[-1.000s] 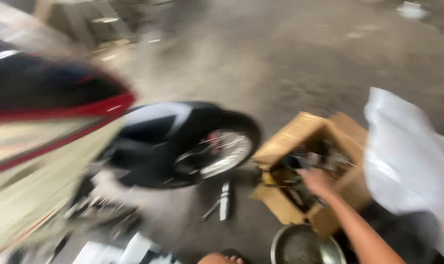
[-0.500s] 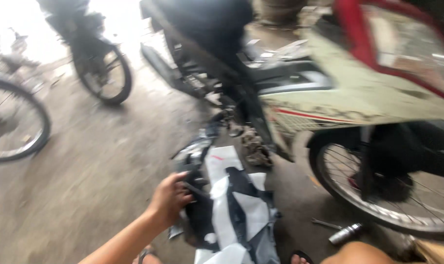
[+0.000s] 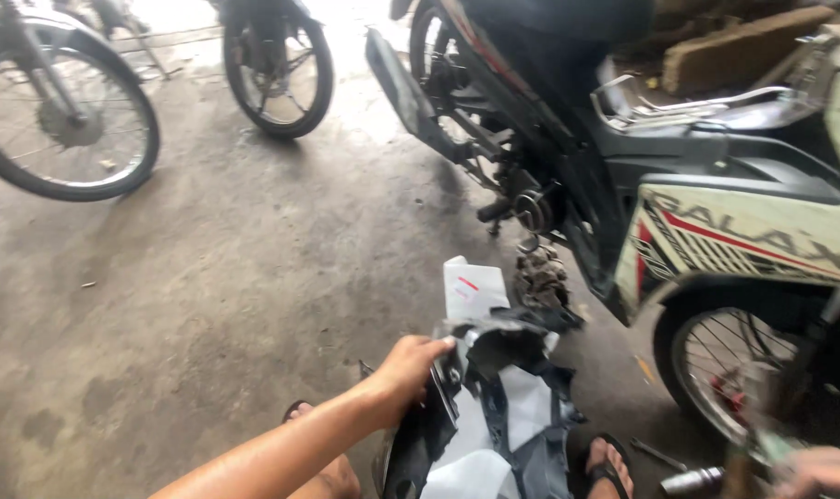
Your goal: Disassembling and prying apart plastic motorcycle fairing components using a screwdriver and pliers.
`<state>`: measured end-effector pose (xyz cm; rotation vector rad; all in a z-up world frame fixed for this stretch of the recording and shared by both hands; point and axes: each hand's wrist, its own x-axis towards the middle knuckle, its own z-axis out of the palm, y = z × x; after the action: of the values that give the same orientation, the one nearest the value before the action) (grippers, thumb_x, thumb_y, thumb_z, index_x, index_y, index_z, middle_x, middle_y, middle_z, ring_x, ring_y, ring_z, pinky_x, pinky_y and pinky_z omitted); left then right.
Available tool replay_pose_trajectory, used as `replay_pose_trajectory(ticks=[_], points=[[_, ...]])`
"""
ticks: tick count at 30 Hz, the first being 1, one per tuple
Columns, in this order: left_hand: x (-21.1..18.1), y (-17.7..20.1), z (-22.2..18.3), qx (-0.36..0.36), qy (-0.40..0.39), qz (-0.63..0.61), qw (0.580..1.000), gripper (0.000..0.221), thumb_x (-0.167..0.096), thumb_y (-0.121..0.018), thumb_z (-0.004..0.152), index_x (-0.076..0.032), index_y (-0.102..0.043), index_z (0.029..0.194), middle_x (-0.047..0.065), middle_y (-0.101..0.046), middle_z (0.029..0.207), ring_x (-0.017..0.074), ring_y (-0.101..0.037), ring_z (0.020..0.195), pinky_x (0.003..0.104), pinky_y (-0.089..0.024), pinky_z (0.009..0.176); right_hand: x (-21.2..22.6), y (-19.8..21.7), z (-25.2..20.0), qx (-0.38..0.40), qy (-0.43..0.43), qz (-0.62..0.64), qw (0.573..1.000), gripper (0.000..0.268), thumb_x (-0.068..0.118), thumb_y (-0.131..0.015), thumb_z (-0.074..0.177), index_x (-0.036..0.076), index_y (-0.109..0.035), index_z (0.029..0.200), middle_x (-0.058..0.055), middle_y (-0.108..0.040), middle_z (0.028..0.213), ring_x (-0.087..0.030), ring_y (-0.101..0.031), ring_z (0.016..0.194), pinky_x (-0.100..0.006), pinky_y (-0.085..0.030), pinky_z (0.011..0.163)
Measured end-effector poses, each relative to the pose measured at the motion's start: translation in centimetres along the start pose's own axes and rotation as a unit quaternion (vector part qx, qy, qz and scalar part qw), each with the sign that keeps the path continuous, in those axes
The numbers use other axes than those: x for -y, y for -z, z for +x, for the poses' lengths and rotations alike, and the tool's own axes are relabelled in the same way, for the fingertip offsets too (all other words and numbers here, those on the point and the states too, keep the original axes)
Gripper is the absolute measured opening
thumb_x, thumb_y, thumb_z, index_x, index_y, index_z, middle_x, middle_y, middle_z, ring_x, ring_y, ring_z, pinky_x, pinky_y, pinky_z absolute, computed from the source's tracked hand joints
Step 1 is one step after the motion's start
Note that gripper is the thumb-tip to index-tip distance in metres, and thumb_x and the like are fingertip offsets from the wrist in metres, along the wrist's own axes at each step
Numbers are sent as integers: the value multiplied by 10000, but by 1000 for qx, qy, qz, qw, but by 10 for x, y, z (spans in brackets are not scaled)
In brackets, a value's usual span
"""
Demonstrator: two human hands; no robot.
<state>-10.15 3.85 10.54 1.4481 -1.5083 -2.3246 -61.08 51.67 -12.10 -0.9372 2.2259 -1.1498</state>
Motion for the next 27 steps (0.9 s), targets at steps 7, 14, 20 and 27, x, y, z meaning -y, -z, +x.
replay_pose_trajectory(ticks=[7,14,20,27], points=[[26,30,33,-17,5,-31,999,404,-431,-586,978,-43,-697,994,65,-631,669,186,-555,522,338,-415,447,295,-110,6,38,10,-31,999,720,193,-898,655,11,-616,1291,-182,-673,934,-232,-662,817,-390,-580,685],[13,36,31,4,8,-69,998,352,-412,-585,984,-82,-685,1055,65,-624,746,161,-570,562,327,-448,482,236,-212,56,284,-57,-47,956,404,214,-921,806,65,-759,1145,-229,-697,985,-296,-643,907,-425,-555,808],[3,37,31,53,2,35,998,327,-367,-546,1012,-65,-669,1042,44,-625,745,142,-563,571,307,-423,480,237,-260,65,437,96,86,890,425,262,-881,852,56,-748,1199,-94,-648,1116,-214,-591,1063,-384,-501,880],[19,40,64,49,0,201,978,411,-373,-543,1008,-13,-730,1071,67,-691,832,150,-610,667,354,-495,628,295,-274,65,564,-41,81,820,398,252,-750,885,32,-766,1217,14,-664,869,-83,-576,814,-284,-460,736]])
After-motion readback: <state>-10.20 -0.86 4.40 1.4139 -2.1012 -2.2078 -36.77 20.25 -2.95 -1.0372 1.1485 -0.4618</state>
